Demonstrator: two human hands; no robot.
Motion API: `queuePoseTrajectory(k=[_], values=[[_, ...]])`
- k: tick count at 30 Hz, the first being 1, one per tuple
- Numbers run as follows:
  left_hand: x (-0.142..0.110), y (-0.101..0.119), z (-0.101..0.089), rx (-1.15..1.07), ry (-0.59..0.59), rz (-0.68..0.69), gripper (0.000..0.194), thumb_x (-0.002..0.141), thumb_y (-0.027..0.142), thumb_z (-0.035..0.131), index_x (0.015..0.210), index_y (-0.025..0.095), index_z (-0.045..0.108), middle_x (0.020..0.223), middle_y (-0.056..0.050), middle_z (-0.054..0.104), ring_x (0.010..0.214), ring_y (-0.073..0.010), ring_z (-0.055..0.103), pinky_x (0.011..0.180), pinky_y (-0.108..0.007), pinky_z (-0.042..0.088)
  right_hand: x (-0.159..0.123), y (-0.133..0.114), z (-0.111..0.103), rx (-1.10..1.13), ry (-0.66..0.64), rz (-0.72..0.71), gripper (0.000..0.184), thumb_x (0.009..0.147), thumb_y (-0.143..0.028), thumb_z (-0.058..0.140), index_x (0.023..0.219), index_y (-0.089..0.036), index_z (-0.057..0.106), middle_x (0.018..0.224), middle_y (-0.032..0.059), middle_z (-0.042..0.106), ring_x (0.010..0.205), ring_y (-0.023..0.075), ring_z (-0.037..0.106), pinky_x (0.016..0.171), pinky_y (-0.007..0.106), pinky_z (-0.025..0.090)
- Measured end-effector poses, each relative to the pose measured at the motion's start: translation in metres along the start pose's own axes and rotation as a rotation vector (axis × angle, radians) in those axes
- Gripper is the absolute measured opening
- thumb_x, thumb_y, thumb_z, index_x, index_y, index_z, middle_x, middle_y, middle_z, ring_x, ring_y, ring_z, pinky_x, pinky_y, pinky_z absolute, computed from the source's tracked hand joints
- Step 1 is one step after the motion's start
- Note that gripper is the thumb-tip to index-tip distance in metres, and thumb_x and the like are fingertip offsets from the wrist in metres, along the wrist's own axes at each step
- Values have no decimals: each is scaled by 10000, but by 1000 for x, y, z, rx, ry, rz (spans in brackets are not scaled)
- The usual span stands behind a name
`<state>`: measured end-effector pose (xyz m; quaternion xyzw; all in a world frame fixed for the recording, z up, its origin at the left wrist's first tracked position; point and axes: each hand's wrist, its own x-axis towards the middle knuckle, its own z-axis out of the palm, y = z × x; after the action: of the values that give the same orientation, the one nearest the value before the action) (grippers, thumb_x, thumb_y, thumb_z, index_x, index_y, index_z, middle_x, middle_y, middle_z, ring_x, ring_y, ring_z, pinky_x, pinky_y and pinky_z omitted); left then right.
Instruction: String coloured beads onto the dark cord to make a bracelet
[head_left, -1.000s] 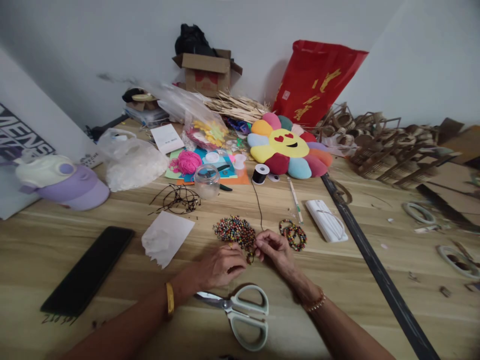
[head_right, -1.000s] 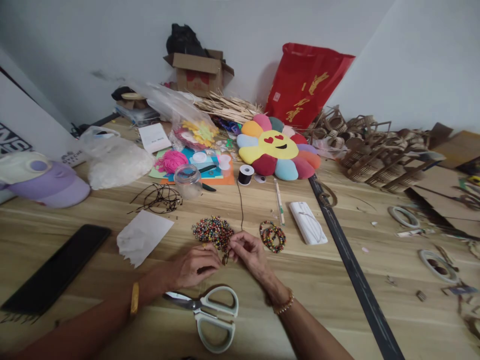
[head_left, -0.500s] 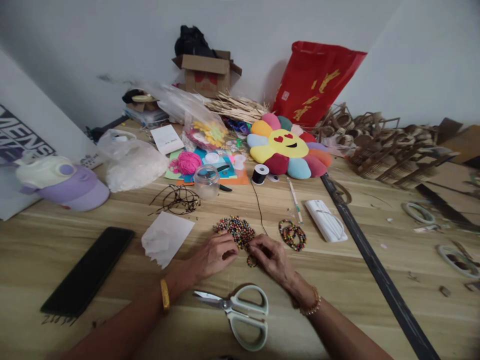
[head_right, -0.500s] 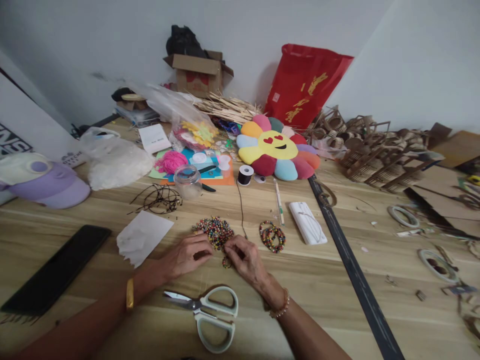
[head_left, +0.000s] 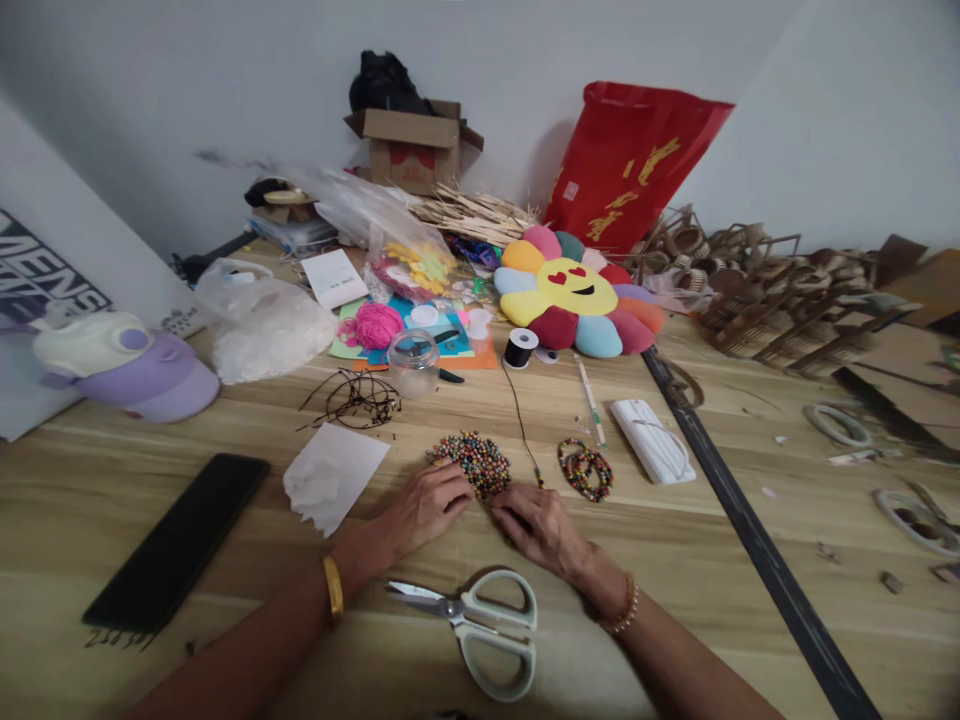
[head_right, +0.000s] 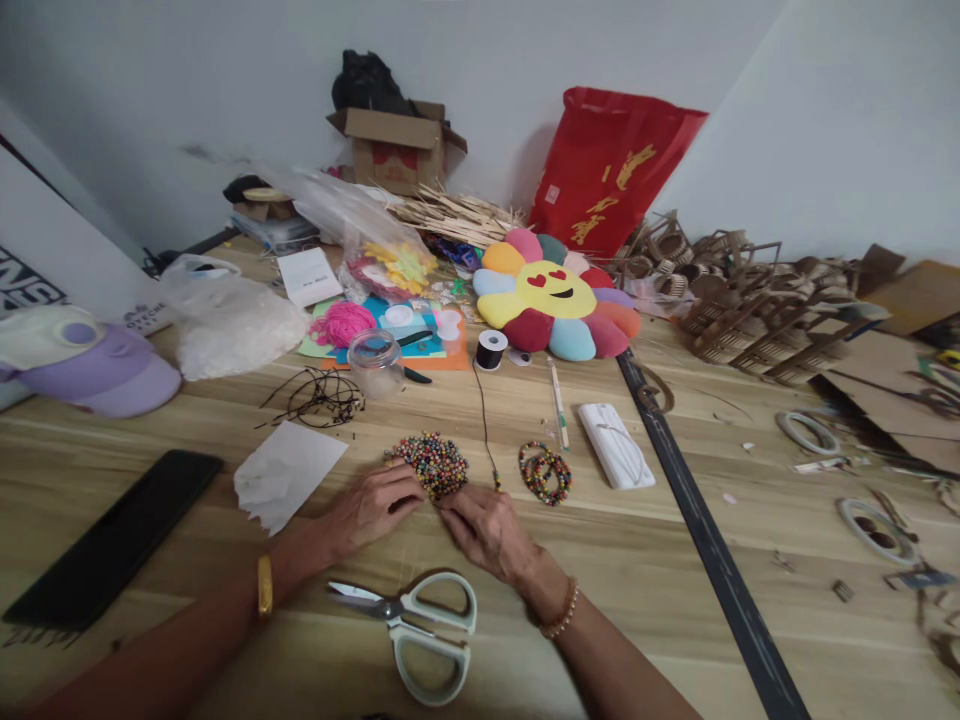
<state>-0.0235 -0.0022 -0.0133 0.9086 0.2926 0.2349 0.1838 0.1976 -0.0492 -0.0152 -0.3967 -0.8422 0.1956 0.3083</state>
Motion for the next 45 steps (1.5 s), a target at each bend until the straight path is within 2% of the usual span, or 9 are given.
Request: queuePoseTrajectory(k=[3,7,12,15,23,38,40,42,45], values=[[0,1,2,-37,18,-17,168,902,91,531,836,166,666,839,-46,678,818,-175,611,783,-307,497,2,0,-1,115,85,70,222,988,-267,461,863,-190,627,723,48,629,635,149,560,603,255,461],[1,4,2,-41,39,-28,144,904,110,548,841,160,667,839,-48,666,806,-172,615,770,-304,507,6,-1,-2,236,217,151,230,977,-320,496,840,-193,631,770,54,621,717,166,587,662,277,485],[4,10,0,8,24,20,160,930,136,529,870,159,675,840,-45,647,814,-165,601,749,-283,493,8,0,-1,309,295,271,208,941,-351,559,827,-201,648,764,42,627,704,167,599,643,275,472],[6,13,2,61,15,45,166,938,148,525,878,161,679,845,-43,636,811,-169,585,730,-283,482,7,2,1,325,304,302,216,936,-362,562,824,-197,646,753,38,622,679,161,580,608,268,456],[9,16,13,145,10,30,152,939,164,533,859,153,662,847,-47,626,818,-193,560,744,-320,457,8,2,1,325,298,296,221,938,-351,547,809,-190,628,748,39,617,689,161,576,631,278,466],[11,20,10,234,-29,-5,162,932,154,530,836,154,661,844,-58,642,826,-210,578,741,-333,473,9,0,1,322,320,274,263,939,-373,544,779,-179,624,709,30,597,654,153,565,610,266,455],[11,19,12,205,13,-4,157,920,140,541,823,154,664,832,-58,654,817,-208,591,740,-330,481,9,-1,1,316,313,275,263,942,-373,537,784,-179,621,713,33,598,651,153,561,603,266,452],[12,17,14,87,87,-19,144,903,117,554,825,150,670,823,-55,671,806,-194,608,748,-314,490,9,-2,0,308,293,267,259,946,-367,527,791,-179,617,721,36,602,649,151,556,599,263,447],[14,13,13,-205,177,-152,103,847,95,599,806,143,680,792,-47,693,753,-164,628,718,-273,501,9,-4,-1,304,272,239,253,951,-354,519,793,-178,610,724,36,602,651,148,555,599,255,443]])
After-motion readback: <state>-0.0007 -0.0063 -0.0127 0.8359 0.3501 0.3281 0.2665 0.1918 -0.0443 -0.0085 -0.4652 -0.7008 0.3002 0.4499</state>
